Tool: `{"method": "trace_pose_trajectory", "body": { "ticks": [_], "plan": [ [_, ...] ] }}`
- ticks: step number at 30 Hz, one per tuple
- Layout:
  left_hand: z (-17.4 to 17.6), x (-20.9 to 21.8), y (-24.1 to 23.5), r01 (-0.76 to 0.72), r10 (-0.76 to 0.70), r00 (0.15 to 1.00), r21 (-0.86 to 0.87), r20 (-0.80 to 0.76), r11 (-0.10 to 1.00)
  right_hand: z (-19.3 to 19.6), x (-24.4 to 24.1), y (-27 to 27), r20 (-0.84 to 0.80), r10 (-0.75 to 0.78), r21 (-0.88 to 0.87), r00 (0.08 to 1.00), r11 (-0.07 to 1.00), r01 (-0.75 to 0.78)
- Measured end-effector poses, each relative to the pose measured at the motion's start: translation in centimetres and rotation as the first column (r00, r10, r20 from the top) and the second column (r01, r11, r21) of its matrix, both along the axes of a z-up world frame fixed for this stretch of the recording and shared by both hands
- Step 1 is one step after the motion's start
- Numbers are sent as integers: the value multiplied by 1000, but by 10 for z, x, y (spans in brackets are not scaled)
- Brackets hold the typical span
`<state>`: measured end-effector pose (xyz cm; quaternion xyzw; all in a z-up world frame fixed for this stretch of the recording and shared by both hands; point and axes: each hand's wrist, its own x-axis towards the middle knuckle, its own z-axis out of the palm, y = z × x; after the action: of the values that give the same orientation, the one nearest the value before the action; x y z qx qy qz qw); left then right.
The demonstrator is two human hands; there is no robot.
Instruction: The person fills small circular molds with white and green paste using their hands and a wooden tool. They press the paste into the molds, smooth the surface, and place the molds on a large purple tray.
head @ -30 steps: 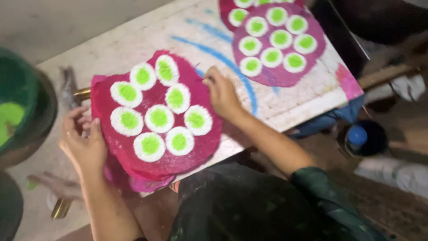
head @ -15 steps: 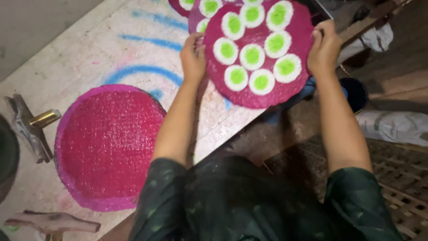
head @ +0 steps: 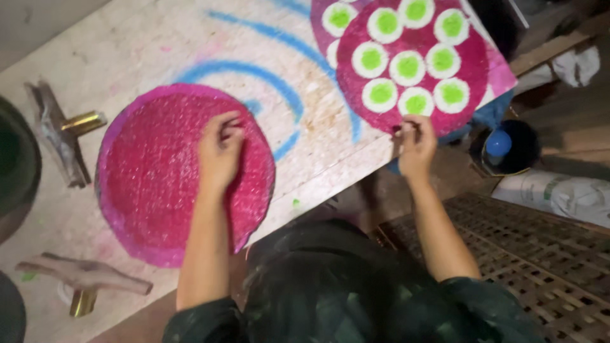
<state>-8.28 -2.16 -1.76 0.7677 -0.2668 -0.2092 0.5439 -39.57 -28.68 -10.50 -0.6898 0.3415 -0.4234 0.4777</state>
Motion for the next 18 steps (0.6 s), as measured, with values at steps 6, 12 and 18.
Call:
{"method": "trace_pose_trajectory", "body": {
  "ticks": [6, 12, 18],
  "plan": [
    [28, 28, 171, -281, 196, 915, 209, 353, 936, 35, 61, 80, 19, 241, 147, 970, 959, -241],
    [18, 50, 300, -398, 125, 771, 319, 624, 860, 88, 126, 190, -151, 179, -62, 972, 980, -190],
    [5, 53, 373, -287, 147, 887, 274, 438, 918, 118, 177, 314, -420, 295, -297, 858, 849, -437]
  ]
}}
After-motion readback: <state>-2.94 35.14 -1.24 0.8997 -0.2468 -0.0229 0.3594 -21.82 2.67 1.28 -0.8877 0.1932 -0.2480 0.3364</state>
